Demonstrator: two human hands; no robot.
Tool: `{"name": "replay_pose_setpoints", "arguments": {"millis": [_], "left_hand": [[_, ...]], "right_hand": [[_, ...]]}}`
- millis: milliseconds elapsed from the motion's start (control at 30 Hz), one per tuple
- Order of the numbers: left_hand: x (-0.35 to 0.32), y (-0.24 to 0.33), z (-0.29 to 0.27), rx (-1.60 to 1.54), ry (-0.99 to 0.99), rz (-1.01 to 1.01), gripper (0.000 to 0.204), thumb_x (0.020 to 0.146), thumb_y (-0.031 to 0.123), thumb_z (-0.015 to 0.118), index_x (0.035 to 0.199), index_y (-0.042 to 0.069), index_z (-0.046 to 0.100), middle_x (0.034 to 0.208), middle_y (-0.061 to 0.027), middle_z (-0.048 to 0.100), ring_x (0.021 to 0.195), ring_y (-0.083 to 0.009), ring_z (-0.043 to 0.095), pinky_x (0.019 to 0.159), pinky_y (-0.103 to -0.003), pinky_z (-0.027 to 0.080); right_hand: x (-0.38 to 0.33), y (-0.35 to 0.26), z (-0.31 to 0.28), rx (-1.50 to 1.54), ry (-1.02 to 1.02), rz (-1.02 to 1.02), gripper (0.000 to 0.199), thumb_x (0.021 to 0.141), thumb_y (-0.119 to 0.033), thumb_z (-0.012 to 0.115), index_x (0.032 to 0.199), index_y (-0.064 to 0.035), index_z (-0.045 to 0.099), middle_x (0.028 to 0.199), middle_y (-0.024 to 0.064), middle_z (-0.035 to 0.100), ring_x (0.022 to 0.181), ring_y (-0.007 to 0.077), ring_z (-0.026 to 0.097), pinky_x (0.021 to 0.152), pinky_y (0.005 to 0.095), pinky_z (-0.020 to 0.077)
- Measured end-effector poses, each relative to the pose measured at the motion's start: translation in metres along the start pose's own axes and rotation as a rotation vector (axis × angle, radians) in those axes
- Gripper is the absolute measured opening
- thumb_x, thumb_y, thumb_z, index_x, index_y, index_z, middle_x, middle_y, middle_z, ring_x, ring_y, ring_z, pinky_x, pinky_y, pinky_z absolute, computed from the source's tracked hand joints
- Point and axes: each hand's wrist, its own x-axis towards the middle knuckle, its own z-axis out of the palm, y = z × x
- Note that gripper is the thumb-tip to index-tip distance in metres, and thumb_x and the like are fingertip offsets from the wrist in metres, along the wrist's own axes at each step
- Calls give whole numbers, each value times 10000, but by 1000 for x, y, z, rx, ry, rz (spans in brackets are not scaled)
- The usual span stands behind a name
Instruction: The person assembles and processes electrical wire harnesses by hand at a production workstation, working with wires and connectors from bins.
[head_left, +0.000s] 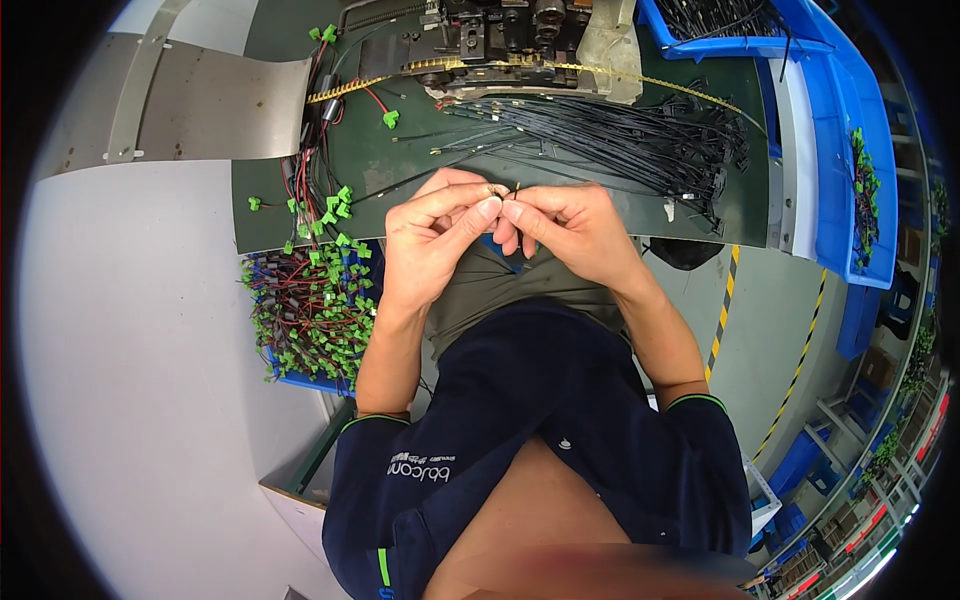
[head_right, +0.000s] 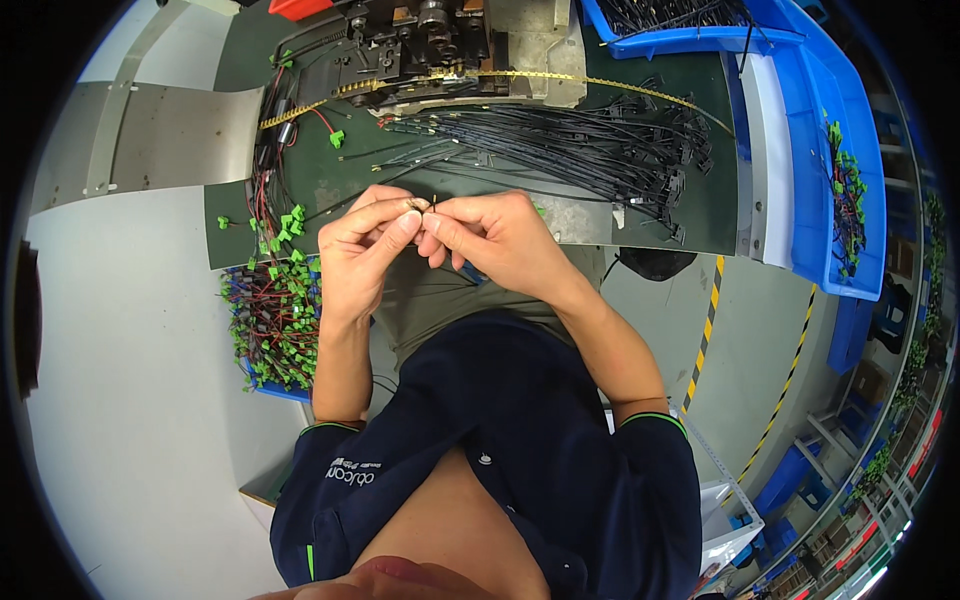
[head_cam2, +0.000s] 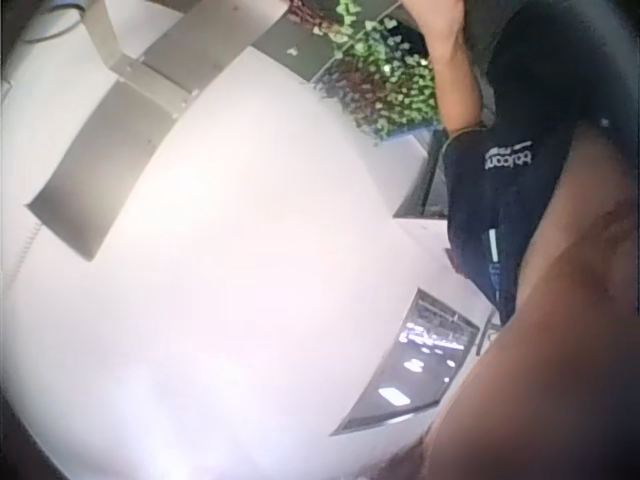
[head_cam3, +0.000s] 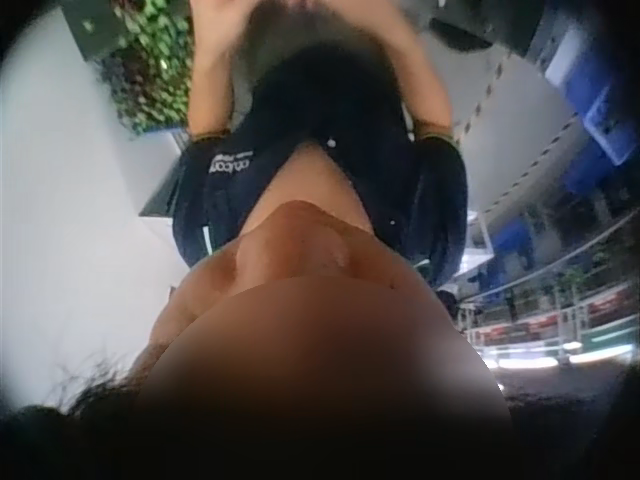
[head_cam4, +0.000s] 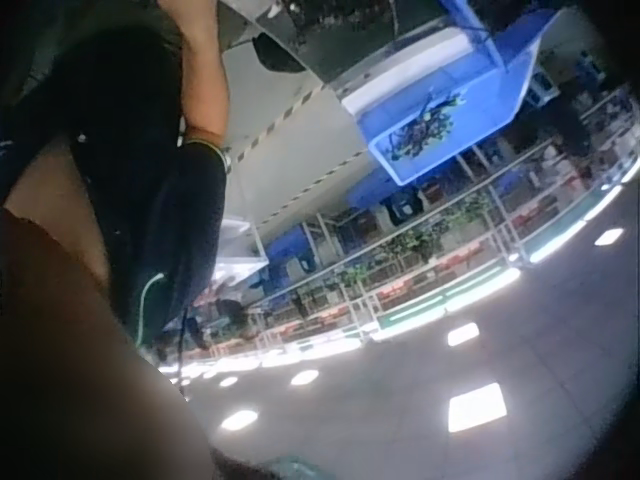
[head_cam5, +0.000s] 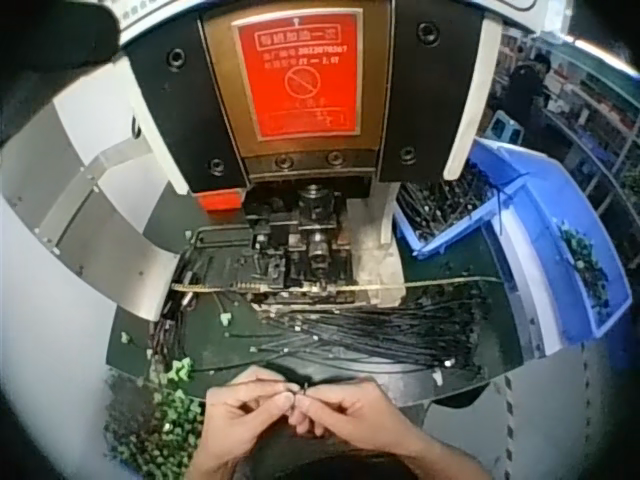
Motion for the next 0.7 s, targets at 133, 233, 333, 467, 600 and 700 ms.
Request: {"name": "replay_pose_setpoints", "arguments": {"millis": [133,233,333,467,600,700], "left_hand": [[-1,3,-1,31,-8,18,176,973,-32,739,1144,-52,774,1125,-105,701,888,-105,672,721,-220,533],[-2,2,0,36,8,33,176,979,-39,727,1149,-53,770,1138,-107,694,911,-112,683,756,-228,555],[-4,-3,5,-5,80,74,178,983,-47,718,1154,-54,766,1134,-110,690,934,-122,691,793,-235,571],[-6,-8,8,6,101,116,188,980,-54,716,1162,-53,763,1135,-114,688,950,-137,698,814,-244,578],[-7,-11,7,-44,98,97,184,972,-57,725,1151,-53,763,1134,-116,690,946,-139,697,809,-240,575],[-6,-12,5,-82,97,83,169,964,-57,735,1131,-56,763,1125,-112,694,938,-134,693,804,-237,571]], "right_hand": [[-2,-3,0,-28,15,20,246,1092,-155,626,1033,27,780,879,61,764,717,95,682,602,230,535],[-2,-4,3,-65,38,21,236,1091,-153,626,1047,26,774,875,56,761,720,94,681,601,228,532],[-1,-2,9,33,117,23,224,1090,-148,625,1051,20,768,867,44,760,686,73,648,580,219,501],[-1,-1,8,-92,115,-25,219,1092,-141,620,1034,15,762,855,36,754,653,50,598,562,208,453],[-3,-1,7,-103,99,-25,220,1095,-136,613,1011,9,756,816,25,732,639,38,568,551,208,426],[-1,0,9,-87,88,-81,222,1097,-137,608,1009,8,751,810,19,721,634,30,553,534,213,409]]}}
